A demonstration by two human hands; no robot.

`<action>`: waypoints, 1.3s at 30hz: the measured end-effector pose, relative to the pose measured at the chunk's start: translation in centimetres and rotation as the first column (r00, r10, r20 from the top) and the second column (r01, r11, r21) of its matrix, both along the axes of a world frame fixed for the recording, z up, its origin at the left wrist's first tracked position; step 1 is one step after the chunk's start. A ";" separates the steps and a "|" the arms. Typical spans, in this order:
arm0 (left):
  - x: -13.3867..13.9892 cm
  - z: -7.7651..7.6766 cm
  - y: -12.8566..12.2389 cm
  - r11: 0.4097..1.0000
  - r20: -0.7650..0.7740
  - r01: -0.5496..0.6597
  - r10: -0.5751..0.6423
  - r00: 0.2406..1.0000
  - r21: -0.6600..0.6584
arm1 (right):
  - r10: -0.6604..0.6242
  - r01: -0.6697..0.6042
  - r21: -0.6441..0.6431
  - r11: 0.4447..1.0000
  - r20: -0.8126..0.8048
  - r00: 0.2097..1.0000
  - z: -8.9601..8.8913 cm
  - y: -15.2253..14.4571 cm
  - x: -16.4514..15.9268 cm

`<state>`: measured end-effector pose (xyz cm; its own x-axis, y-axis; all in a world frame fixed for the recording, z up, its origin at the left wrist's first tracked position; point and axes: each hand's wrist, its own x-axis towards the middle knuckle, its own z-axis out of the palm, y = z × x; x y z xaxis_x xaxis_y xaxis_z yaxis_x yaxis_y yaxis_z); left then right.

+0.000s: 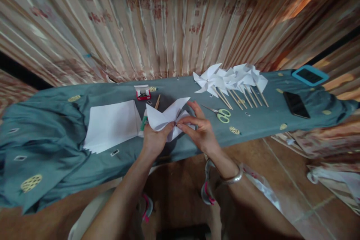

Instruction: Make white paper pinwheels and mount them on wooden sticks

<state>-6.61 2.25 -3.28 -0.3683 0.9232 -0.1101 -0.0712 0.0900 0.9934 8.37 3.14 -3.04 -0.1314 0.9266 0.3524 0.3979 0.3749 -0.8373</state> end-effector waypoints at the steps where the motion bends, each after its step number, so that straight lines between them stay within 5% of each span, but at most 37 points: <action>1: 0.1 0.1 0.0 1.000 0.005 -0.005 0.005 1.000 -0.015 | -0.005 0.005 -0.009 1.000 -0.008 1.000 -0.2 0.0 0.0; 13: 0.3 -0.7 -0.3 0.996 0.026 0.083 -0.083 0.996 -0.007 | 0.039 -0.088 -0.158 0.984 -0.291 0.956 -1.0 0.3 0.4; 39: 0.3 -1.1 0.1 0.997 -0.070 0.076 -0.075 0.995 0.010 | 0.062 -0.079 -0.088 0.993 -0.180 0.982 -1.6 1.0 0.6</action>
